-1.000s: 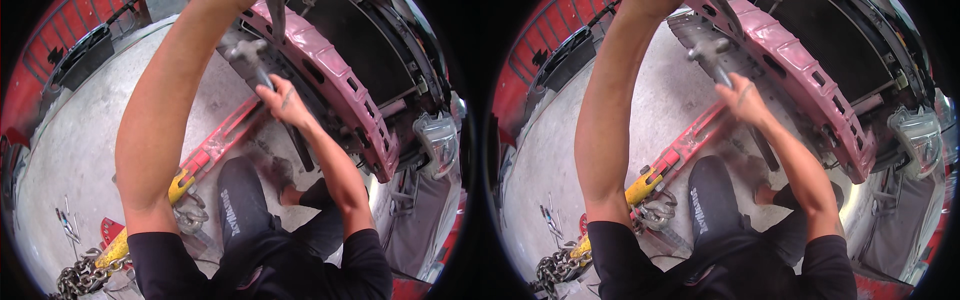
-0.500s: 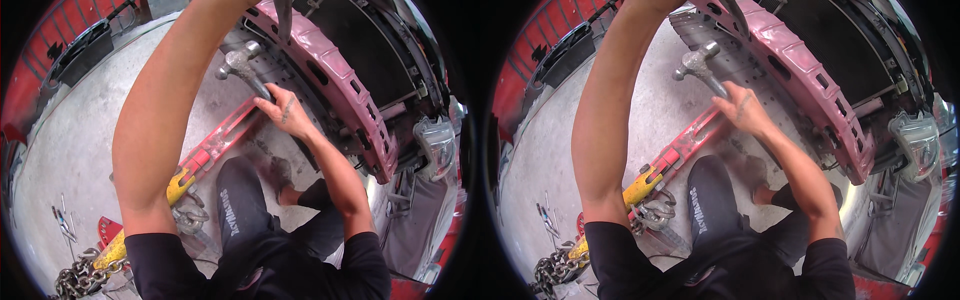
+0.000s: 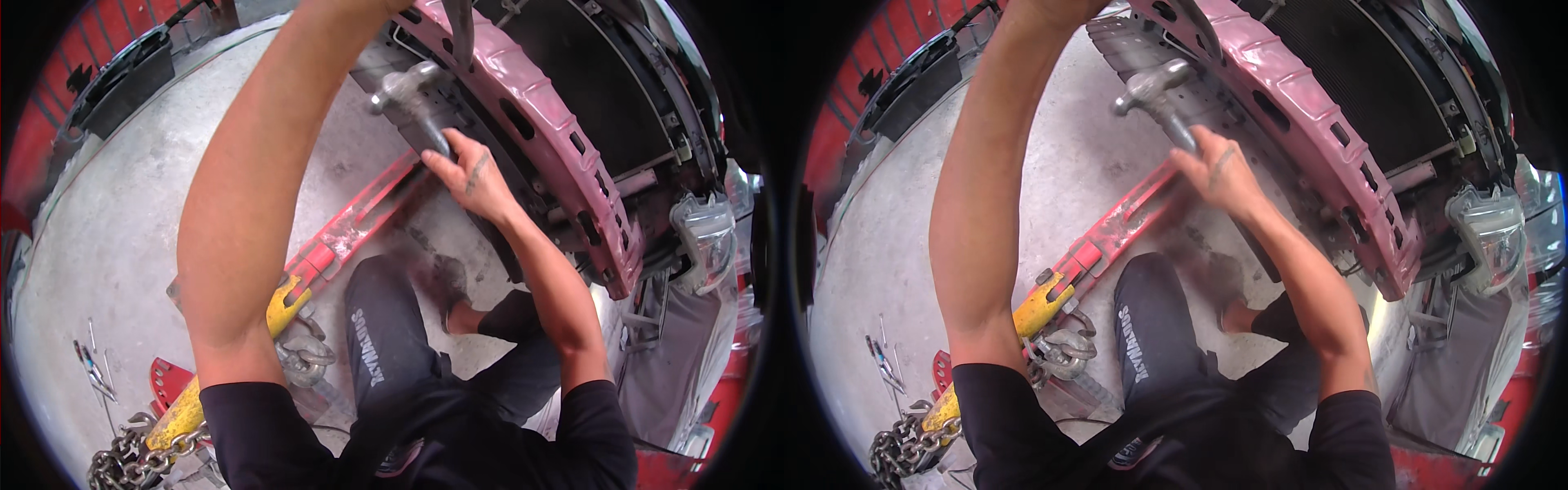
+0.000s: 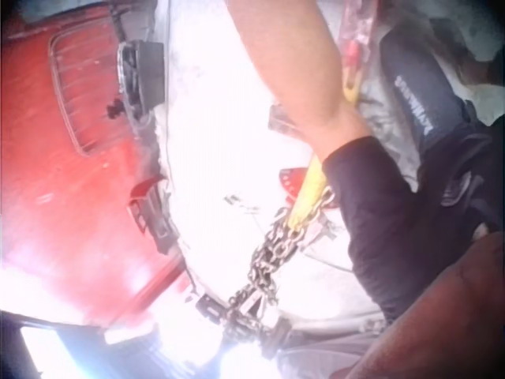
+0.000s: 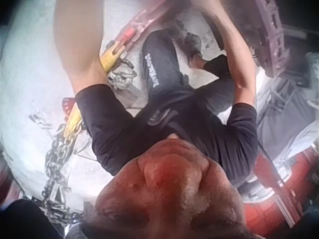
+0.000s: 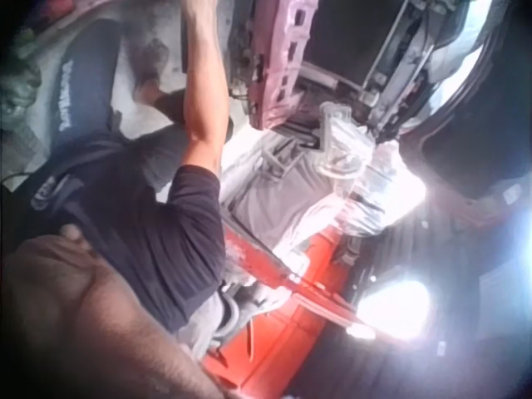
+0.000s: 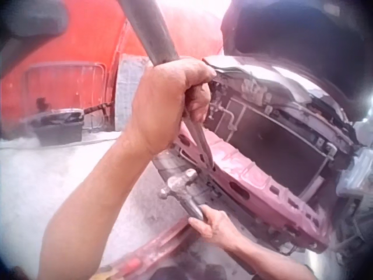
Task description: The person uses a hammer and a metal rod to strike a damaged part of a vehicle's front frame. The person holds the rod against the metal while repeatedly hitting it with the hammer to reshape it.
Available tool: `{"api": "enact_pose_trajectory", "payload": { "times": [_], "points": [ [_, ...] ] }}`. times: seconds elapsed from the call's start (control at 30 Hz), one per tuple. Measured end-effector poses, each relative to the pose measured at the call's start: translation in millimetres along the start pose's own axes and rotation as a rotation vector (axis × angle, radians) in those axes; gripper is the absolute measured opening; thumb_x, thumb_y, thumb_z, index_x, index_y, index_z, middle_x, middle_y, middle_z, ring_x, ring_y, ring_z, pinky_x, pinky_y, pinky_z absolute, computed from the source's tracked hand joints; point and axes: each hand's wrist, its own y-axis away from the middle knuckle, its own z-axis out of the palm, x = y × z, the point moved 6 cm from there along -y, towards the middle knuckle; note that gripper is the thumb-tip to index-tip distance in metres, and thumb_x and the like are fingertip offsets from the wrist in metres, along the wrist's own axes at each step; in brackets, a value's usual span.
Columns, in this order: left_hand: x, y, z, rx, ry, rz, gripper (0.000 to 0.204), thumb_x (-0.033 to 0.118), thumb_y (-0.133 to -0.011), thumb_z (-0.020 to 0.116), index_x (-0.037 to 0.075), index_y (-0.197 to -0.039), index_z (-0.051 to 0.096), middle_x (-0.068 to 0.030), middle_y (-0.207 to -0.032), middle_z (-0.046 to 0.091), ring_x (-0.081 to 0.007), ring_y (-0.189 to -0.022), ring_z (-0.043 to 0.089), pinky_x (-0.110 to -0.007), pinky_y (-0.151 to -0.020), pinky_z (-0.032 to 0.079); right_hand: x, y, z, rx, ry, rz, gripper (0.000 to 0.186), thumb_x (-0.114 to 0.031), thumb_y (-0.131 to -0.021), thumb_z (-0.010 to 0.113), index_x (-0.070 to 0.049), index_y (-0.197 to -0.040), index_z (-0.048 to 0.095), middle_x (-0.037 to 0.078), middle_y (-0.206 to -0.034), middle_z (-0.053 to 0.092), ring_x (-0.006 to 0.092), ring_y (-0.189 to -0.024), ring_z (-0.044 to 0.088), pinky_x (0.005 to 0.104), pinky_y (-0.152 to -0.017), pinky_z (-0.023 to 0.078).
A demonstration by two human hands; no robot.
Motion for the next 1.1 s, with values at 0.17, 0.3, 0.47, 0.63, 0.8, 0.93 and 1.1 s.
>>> {"api": "enact_pose_trajectory", "payload": {
  "times": [0.17,0.3,0.47,0.63,0.8,0.93,1.1],
  "points": [
    [-9.7,-3.8,-10.9,0.010,0.251,-0.178,0.026,0.010,-0.096,0.054,0.001,-0.072,0.057,-0.0031,-0.059,0.051,-0.0130,-0.050,0.048,-0.029,-0.053,0.042,-16.2,30.6,-2.5,-0.146,0.008,0.096,0.038,-0.029,-0.096,0.069,0.003,-0.115,0.063,0.018,-0.075,0.060,0.0230,-0.070,0.061,0.0403,-0.066,0.048],
    [-18.3,2.8,-7.9,0.060,0.339,-0.191,0.023,0.009,-0.095,0.055,0.003,-0.073,0.055,-0.0033,-0.059,0.049,-0.0137,-0.050,0.047,-0.028,-0.053,0.041,14.5,33.4,-32.4,0.012,0.004,0.194,0.039,-0.027,-0.095,0.069,0.003,-0.119,0.063,0.022,-0.074,0.065,0.0312,-0.066,0.065,0.0434,-0.067,0.050],
    [-22.8,17.2,-12.4,0.082,0.509,-0.278,0.024,0.007,-0.093,0.057,0.007,-0.070,0.051,-0.0033,-0.057,0.047,-0.0138,-0.048,0.045,-0.030,-0.053,0.041,12.4,39.1,-27.2,-0.054,-0.003,0.144,0.035,-0.026,-0.096,0.068,0.003,-0.114,0.063,0.008,-0.072,0.057,0.0123,-0.064,0.054,0.0344,-0.061,0.046],
    [-12.1,45.8,-22.1,0.004,0.450,-0.133,0.030,0.012,-0.093,0.054,0.009,-0.068,0.037,-0.0035,-0.059,0.034,-0.0183,-0.055,0.038,-0.039,-0.063,0.041,12.9,57.9,-22.6,-0.052,0.016,0.115,0.040,-0.031,-0.096,0.068,0.002,-0.118,0.063,0.024,-0.080,0.066,0.0377,-0.074,0.068,0.0453,-0.072,0.052],
    [-0.1,99.6,-19.3,0.252,0.443,0.064,0.028,0.007,-0.096,0.053,0.002,-0.069,0.045,-0.0063,-0.056,0.042,-0.0166,-0.051,0.043,-0.034,-0.051,0.041,13.4,87.6,-7.2,-0.144,-0.155,0.256,0.041,-0.032,-0.096,0.069,0.000,-0.121,0.063,0.018,-0.078,0.066,0.0248,-0.071,0.065,0.0403,-0.071,0.050],
    [-13.8,100.9,-19.4,0.401,0.462,0.140,0.029,0.007,-0.096,0.052,0.004,-0.069,0.041,-0.0060,-0.056,0.041,-0.0169,-0.048,0.041,-0.035,-0.048,0.041,16.9,94.4,-2.8,-0.174,-0.343,0.359,0.041,-0.031,-0.096,0.069,0.002,-0.120,0.063,0.010,-0.084,0.068,0.0169,-0.078,0.063,0.0359,-0.072,0.050],
    [-25.6,70.4,-22.4,0.461,0.298,-0.029,0.032,0.017,-0.098,0.046,0.008,-0.069,0.037,-0.0044,-0.057,0.035,-0.0189,-0.051,0.036,-0.037,-0.055,0.037,6.0,89.7,-8.1,-0.141,-0.484,0.360,0.035,-0.029,-0.098,0.068,0.002,-0.114,0.062,0.001,-0.076,0.058,0.0090,-0.062,0.054,0.0282,-0.056,0.044]
  ]
}}
